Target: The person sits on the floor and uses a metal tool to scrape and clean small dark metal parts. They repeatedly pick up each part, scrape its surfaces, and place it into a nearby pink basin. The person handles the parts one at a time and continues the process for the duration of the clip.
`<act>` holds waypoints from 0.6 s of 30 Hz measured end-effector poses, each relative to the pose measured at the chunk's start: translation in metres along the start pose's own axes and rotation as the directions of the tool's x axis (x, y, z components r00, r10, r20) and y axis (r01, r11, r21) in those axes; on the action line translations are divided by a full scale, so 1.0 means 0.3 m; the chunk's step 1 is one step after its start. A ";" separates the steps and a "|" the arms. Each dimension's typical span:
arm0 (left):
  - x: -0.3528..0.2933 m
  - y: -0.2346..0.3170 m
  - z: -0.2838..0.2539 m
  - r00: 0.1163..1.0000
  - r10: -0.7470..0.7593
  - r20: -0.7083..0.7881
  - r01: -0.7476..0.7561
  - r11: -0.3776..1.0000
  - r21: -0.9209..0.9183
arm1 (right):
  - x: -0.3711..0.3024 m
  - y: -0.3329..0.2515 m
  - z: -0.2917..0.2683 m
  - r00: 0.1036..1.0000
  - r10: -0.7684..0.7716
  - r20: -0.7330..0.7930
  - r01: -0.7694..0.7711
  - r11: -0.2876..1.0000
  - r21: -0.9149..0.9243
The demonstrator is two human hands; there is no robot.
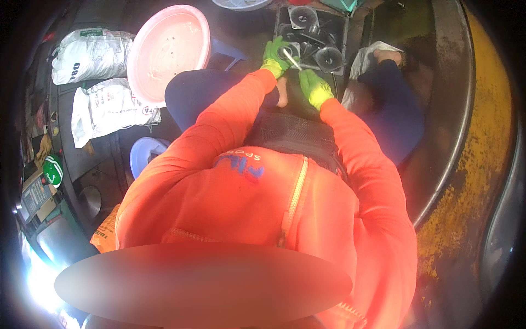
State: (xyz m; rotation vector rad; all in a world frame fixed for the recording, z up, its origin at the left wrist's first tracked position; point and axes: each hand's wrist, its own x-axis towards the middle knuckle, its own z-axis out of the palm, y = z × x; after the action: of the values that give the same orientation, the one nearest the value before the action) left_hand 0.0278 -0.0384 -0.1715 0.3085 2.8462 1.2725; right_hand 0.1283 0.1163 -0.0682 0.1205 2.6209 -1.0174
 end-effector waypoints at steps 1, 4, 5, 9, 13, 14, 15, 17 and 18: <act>0.002 -0.008 0.004 0.999 0.039 -0.011 -0.039 0.999 -0.002 | -0.001 0.001 0.000 0.999 -0.038 -0.024 0.037 0.999 -0.026; 0.002 -0.015 0.013 0.999 -0.050 -0.003 0.050 0.997 -0.060 | 0.010 0.006 -0.004 0.999 -0.020 0.039 0.022 0.998 -0.058; 0.008 -0.016 0.012 1.000 -0.018 0.001 0.018 0.999 -0.026 | 0.004 0.011 -0.002 0.999 -0.008 0.049 0.011 0.999 -0.047; 0.011 -0.034 0.008 0.998 0.001 0.057 0.008 0.987 -0.161 | 0.018 0.029 0.013 0.999 0.032 0.042 -0.031 0.999 -0.038; 0.012 -0.059 0.002 0.996 0.092 -0.001 -0.092 0.995 0.034 | 0.031 0.009 0.007 0.998 0.027 0.051 -0.026 1.000 -0.008; 0.019 -0.057 0.001 0.997 0.073 0.027 -0.074 0.996 0.043 | 0.037 -0.004 -0.008 0.999 0.037 0.040 -0.038 0.999 0.008; 0.022 -0.051 -0.002 0.997 0.073 0.001 -0.073 0.997 -0.031 | 0.028 -0.018 -0.022 0.999 -0.030 -0.028 0.031 0.999 0.030; 0.058 -0.027 -0.025 0.999 -0.021 -0.048 0.007 0.961 -0.276 | -0.001 -0.042 -0.080 0.979 -0.193 -0.068 0.197 0.979 0.055; 0.107 -0.012 -0.047 0.984 -0.179 -0.011 0.155 0.882 -0.446 | -0.031 -0.052 -0.116 0.925 -0.354 -0.141 0.361 0.932 0.031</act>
State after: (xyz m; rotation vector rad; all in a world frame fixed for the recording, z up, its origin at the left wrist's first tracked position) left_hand -0.0056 -0.0453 -0.1623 0.0174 2.4453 1.8493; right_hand 0.1246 0.1283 -0.0310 -0.3006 2.7997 -1.2393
